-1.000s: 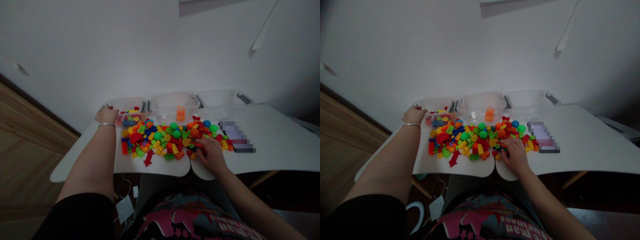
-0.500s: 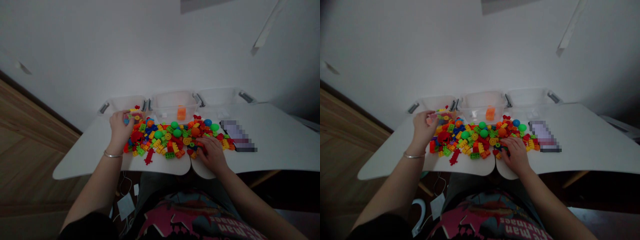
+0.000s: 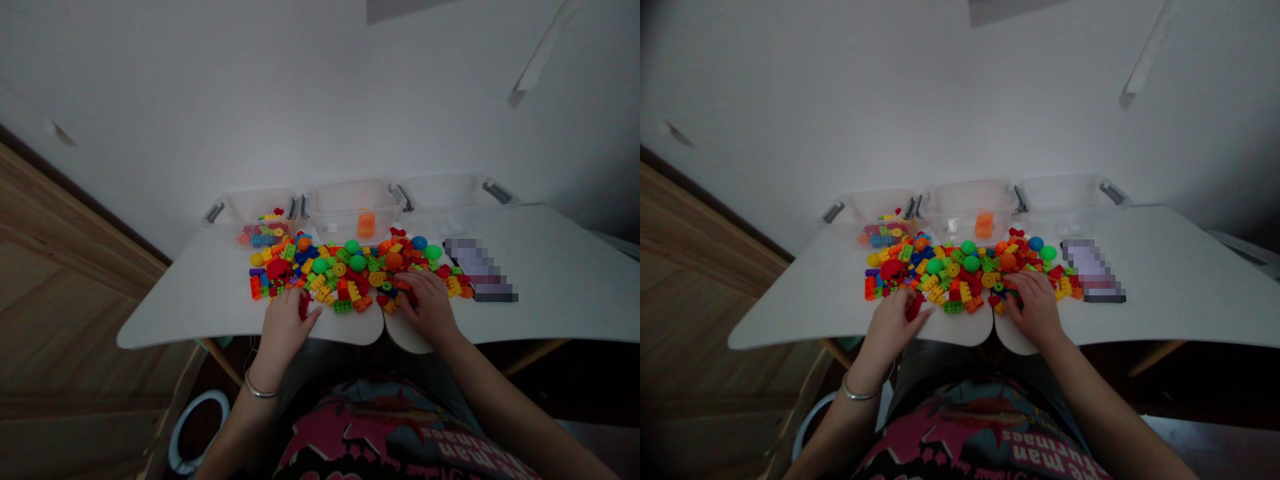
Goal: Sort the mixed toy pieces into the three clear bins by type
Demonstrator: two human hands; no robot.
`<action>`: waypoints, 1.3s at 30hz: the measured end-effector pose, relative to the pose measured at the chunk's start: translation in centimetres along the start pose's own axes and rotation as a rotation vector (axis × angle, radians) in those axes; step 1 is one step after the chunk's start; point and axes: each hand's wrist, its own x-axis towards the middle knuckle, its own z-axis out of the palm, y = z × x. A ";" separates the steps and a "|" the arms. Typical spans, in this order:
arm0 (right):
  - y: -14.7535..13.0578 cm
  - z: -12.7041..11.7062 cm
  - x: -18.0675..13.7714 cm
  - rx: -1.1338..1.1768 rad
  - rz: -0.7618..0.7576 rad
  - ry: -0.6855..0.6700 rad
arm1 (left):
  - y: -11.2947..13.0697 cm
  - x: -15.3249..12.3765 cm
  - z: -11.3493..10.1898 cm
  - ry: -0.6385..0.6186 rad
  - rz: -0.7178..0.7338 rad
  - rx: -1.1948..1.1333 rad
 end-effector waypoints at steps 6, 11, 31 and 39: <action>0.1 0.0 0.0 -0.017 -0.012 0.004 | 1.0 -0.2 0.3 -0.001 -0.038 0.164; 0.2 0.1 0.0 -0.028 -0.019 0.007 | 1.3 -0.4 0.7 0.015 -0.078 0.237; 0.0 0.0 0.0 -0.013 -0.024 0.008 | -1.5 1.1 0.1 0.204 -0.238 -0.606; 0.0 0.1 0.0 0.013 0.003 -0.007 | -2.8 6.5 -5.5 0.638 -0.170 -0.843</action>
